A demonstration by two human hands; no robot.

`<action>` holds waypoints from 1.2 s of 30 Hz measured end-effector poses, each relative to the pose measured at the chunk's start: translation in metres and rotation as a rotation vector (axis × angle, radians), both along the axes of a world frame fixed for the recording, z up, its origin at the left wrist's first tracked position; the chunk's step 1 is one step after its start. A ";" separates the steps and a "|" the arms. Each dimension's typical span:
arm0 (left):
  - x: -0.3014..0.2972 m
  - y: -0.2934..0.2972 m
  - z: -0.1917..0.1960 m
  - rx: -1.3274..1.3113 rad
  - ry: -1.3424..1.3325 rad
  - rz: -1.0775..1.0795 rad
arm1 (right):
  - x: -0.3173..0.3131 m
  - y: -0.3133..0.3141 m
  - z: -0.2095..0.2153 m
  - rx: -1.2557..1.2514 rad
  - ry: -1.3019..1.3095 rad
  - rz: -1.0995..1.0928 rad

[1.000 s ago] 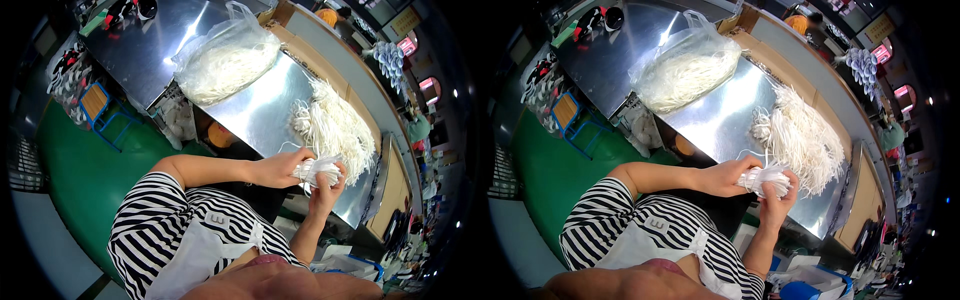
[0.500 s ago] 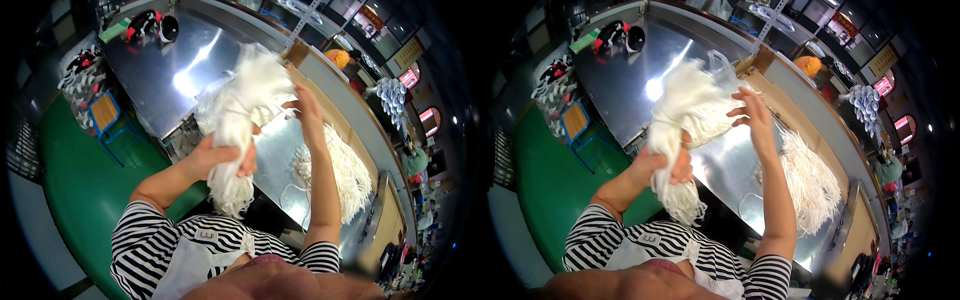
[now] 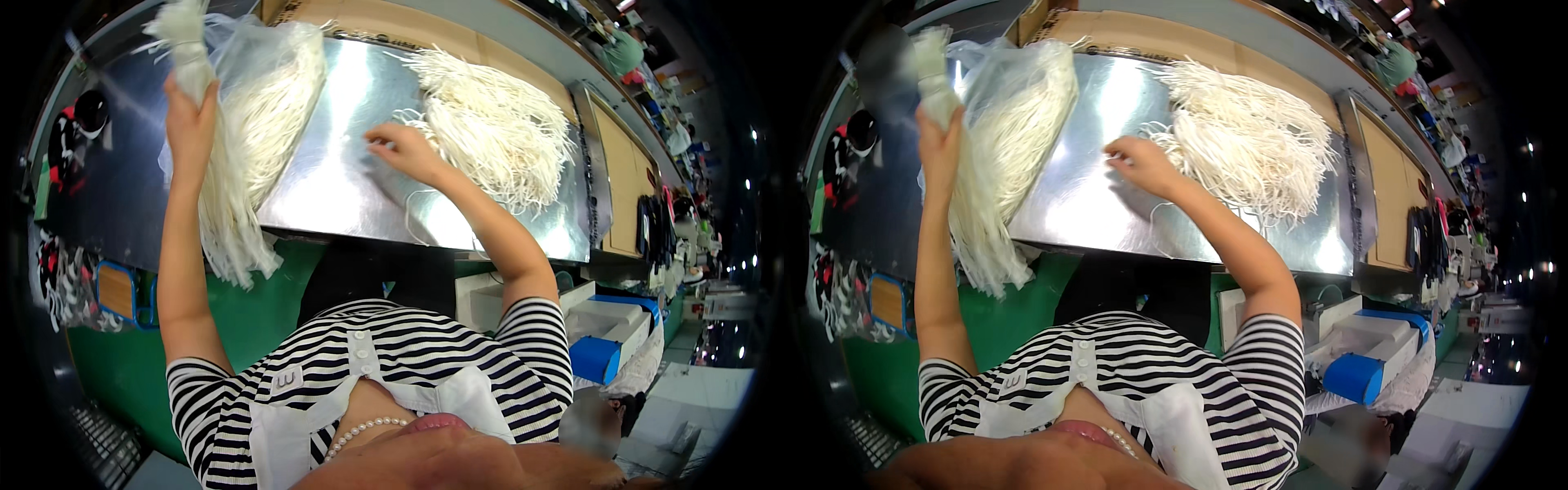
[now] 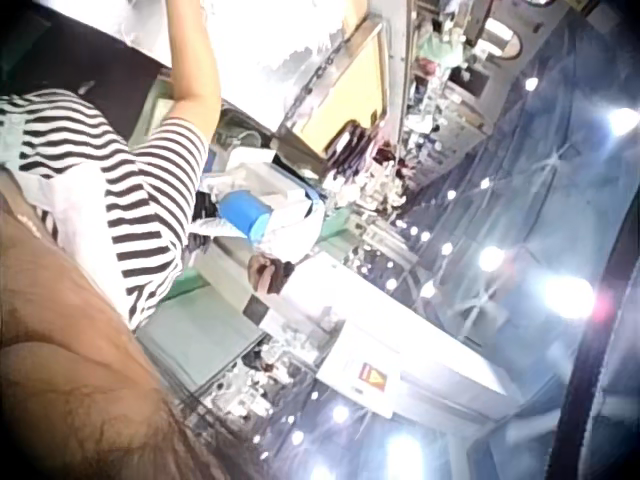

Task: The person bundles white shoelaces by hand on a metal table, separating groups of laces from a larger pile and gathering them into organized bundles.

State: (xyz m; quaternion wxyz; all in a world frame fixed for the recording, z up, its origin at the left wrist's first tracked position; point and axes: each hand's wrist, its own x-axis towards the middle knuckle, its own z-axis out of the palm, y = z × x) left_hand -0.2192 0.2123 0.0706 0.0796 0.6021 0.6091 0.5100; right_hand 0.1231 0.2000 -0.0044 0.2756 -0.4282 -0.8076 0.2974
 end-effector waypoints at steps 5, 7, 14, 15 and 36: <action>-0.015 0.094 -0.153 -0.113 0.871 0.121 | 0.084 0.023 0.019 0.218 -0.181 -0.454; -0.009 0.094 -0.149 -0.118 0.782 0.123 | 0.090 0.050 0.021 0.193 -0.332 -0.463; 0.024 0.016 -0.085 0.088 0.524 -0.146 | 0.071 0.096 0.002 0.062 -0.930 -0.418; 0.047 -0.001 -0.079 0.049 0.408 -0.291 | 0.079 0.101 0.001 -0.009 -0.952 -0.383; 0.272 0.025 -0.143 0.059 0.503 -0.710 | 0.394 -0.292 0.423 0.783 0.889 -0.588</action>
